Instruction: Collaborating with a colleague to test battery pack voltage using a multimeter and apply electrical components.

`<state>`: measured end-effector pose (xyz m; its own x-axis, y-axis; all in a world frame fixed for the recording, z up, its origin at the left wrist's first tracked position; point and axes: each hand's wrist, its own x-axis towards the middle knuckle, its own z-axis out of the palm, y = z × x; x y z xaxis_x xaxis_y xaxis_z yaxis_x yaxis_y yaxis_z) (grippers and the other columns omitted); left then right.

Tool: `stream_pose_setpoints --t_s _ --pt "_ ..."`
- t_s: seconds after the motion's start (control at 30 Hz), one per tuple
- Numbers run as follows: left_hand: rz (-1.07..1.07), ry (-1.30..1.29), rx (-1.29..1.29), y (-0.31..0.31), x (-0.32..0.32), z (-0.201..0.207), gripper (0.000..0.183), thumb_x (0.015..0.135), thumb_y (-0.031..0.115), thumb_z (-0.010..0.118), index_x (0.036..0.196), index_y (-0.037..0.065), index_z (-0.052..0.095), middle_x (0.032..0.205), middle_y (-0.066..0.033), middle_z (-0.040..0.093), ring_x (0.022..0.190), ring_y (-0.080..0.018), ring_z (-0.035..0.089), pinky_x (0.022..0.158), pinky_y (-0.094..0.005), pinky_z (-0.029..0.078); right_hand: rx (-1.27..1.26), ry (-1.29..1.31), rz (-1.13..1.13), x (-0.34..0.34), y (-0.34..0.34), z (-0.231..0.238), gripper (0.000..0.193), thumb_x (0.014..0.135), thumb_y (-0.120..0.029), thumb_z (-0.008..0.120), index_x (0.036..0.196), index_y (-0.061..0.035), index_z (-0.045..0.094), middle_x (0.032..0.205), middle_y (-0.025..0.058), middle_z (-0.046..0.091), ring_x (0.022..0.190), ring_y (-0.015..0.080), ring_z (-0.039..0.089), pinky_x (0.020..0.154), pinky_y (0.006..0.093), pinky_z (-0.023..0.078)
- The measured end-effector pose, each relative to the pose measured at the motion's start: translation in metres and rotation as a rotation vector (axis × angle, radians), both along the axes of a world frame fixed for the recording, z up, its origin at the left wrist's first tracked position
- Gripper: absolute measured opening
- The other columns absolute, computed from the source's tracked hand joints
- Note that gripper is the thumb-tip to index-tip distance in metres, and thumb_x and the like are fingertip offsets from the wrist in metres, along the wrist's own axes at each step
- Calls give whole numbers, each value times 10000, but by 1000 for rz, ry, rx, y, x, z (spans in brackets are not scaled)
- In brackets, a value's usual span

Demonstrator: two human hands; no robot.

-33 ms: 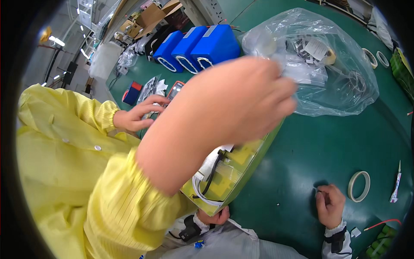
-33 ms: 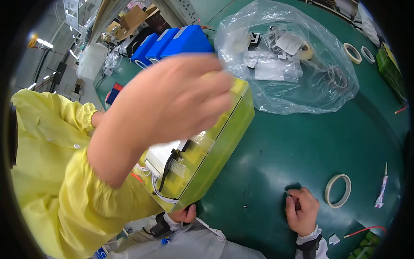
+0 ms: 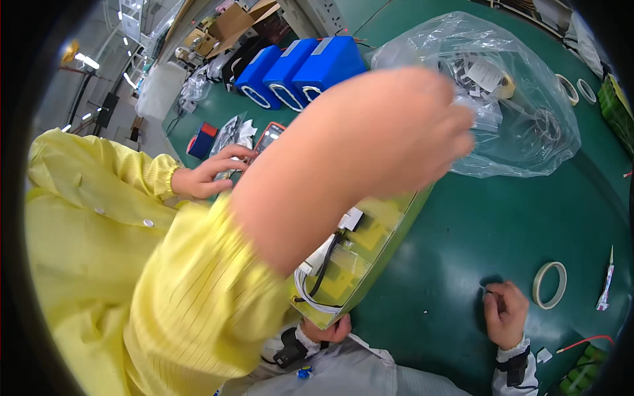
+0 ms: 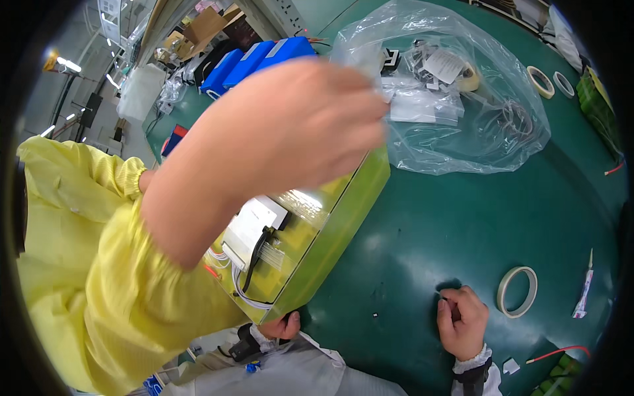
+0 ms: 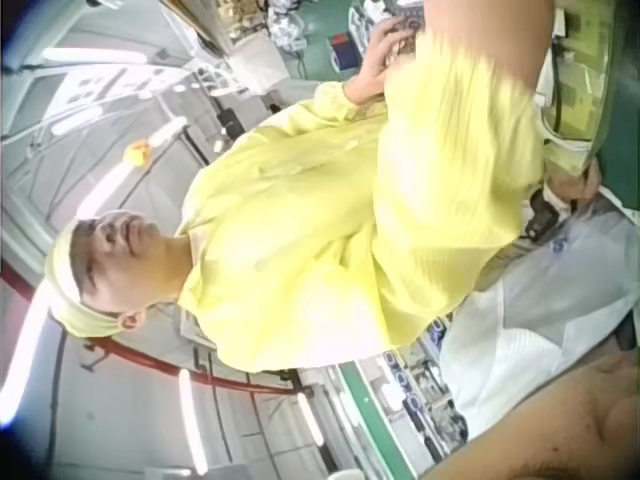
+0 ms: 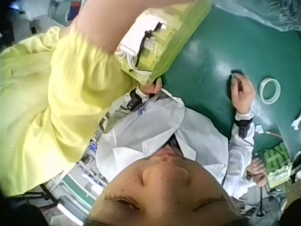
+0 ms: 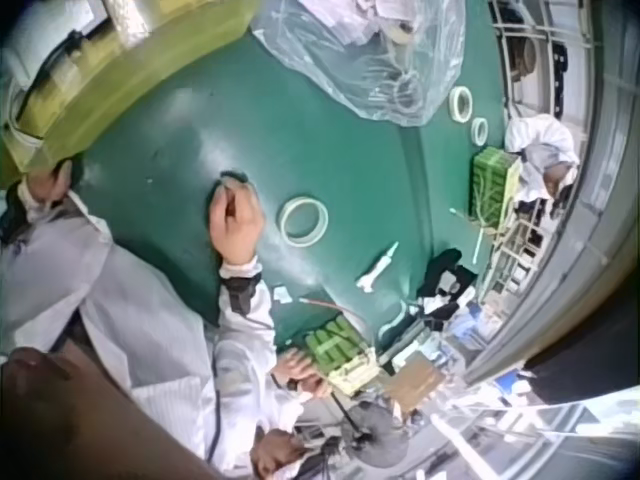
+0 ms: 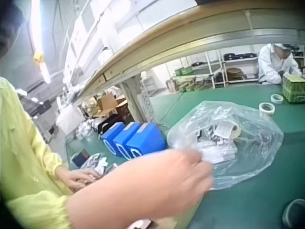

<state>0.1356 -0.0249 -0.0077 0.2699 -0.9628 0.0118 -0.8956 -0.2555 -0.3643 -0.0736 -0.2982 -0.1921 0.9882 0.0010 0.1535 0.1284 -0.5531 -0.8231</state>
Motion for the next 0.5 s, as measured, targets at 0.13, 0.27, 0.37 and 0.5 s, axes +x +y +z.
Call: stream_pose_setpoints --t_s 0.13,0.27,0.37,0.5 --pt "384 206 -222 60 -165 -107 182 772 241 652 828 93 563 902 -53 537 883 -250 615 759 -356 532 6 10 -7 -3 -7 1 89 848 5 657 936 -8 663 694 78 505 511 171 462 486 308 346" --pt "653 378 -506 101 -260 -179 191 828 274 623 885 103 561 946 -62 541 876 -260 620 766 -371 533 9 -23 37 0 2 4 92 853 0 660 944 -12 664 701 78 508 517 176 463 490 316 349" --pt "678 400 -548 102 -255 -188 202 870 299 601 927 111 559 979 -68 543 871 -268 624 772 -383 533 10 -24 33 0 0 8 91 857 -4 664 947 -14 663 702 80 507 520 183 466 495 320 351" --pt "545 390 -474 70 -210 -159 220 925 332 572 983 121 556 1023 -77 547 865 -278 628 780 -398 535 30 33 -20 -7 -11 4 94 853 -1 665 947 -11 662 703 81 511 525 188 479 502 318 361"
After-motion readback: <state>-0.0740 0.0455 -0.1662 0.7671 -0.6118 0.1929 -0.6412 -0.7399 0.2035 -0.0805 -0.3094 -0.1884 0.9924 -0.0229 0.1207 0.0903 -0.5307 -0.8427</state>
